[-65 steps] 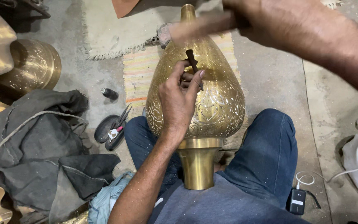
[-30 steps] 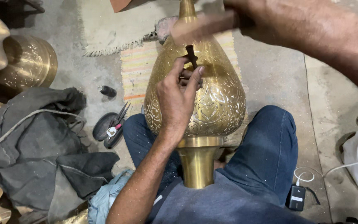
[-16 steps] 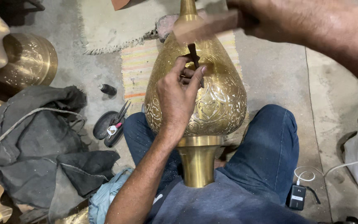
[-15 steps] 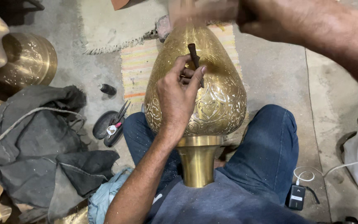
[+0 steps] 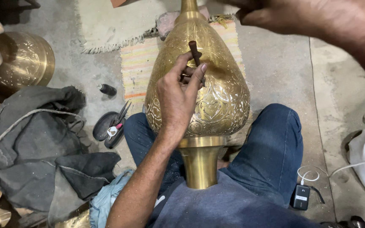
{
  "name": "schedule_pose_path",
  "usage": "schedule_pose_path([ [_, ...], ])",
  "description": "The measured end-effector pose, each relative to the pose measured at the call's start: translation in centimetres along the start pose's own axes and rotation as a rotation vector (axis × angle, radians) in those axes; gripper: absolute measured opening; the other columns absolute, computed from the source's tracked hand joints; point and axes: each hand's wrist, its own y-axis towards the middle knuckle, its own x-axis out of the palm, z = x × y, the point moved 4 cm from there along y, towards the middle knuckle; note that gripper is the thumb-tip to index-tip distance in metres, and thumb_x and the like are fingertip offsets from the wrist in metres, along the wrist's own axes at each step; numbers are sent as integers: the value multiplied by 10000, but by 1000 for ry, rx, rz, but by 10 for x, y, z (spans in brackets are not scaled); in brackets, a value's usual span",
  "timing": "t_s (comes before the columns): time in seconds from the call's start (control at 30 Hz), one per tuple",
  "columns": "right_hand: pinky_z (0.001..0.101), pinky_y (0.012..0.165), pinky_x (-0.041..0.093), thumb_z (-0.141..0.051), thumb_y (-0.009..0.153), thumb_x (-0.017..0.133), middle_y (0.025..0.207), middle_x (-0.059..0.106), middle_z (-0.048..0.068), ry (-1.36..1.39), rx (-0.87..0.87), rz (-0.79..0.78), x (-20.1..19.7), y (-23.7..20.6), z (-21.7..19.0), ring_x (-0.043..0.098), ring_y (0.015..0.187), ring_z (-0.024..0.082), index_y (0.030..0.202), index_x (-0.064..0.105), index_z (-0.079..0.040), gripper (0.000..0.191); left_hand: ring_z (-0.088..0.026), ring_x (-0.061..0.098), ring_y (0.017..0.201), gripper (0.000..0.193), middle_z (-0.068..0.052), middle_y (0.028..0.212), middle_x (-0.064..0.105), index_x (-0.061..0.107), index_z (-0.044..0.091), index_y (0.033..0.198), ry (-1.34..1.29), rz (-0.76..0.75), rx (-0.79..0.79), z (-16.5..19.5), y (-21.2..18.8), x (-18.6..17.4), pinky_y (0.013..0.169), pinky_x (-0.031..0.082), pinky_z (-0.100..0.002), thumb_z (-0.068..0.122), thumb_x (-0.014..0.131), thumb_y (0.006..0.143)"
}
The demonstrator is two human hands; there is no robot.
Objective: The person sits on the floor with a large brass vessel on their lap and engraves decorative patterns into its surface, holding a chisel against the brass and striking it with a wooden mallet, repositioning the chisel to work different areas of the pattern.
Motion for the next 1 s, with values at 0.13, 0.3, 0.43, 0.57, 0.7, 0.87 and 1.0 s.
schedule_pose_path([
  [0.13, 350, 609, 590, -119, 830, 806, 759, 729, 95, -445, -64, -17, 8, -2, 6, 703, 641, 222, 1033, 769, -66, 213, -110, 792, 708, 375, -59, 861, 786, 670, 48, 1264, 35, 3, 17, 1, 0, -1, 538, 663, -254, 272, 738, 972],
  [0.3, 389, 628, 584, -147, 894, 805, 760, 726, 110, -279, -34, -17, 9, -6, 6, 698, 626, 243, 1044, 767, -52, 182, -98, 794, 727, 317, -46, 845, 785, 684, 68, 1230, -20, -4, 20, 3, -1, -1, 562, 675, -245, 251, 731, 977],
  [0.43, 424, 602, 584, -133, 980, 778, 826, 732, 110, -27, 58, 26, 3, -8, 7, 701, 638, 246, 1015, 784, -44, 96, -103, 789, 718, 291, -46, 812, 779, 685, 71, 1203, -8, -9, 25, 4, -1, -1, 566, 673, -249, 236, 740, 971],
  [0.57, 381, 566, 589, -125, 871, 810, 726, 726, 119, -355, -1, -59, 5, -4, 2, 698, 590, 241, 995, 776, -59, 145, -106, 793, 723, 236, -46, 819, 782, 704, 76, 1158, -2, -11, 26, 6, -2, -1, 566, 673, -255, 228, 742, 982],
  [0.7, 352, 588, 596, -92, 1001, 749, 787, 734, 152, -110, -21, 61, 2, -3, 0, 698, 629, 219, 1096, 768, -21, 121, -106, 798, 734, 265, -44, 840, 790, 689, 78, 1200, -26, 5, 41, 6, -4, -2, 578, 675, -255, 232, 724, 988],
  [0.87, 365, 592, 608, -58, 968, 740, 808, 736, 172, 3, -65, 115, 3, -6, 6, 706, 659, 225, 1068, 762, -7, 114, -111, 804, 731, 313, -50, 839, 787, 675, 72, 1253, -36, 8, 34, 4, -2, -2, 566, 680, -256, 242, 711, 992],
  [1.0, 381, 643, 602, -88, 1003, 735, 898, 754, 146, 96, -74, 106, 5, -5, 5, 703, 695, 229, 1154, 753, -5, 174, -112, 802, 732, 339, -56, 841, 788, 664, 53, 1274, -30, 5, 58, 4, -3, -1, 577, 684, -261, 242, 709, 997],
])
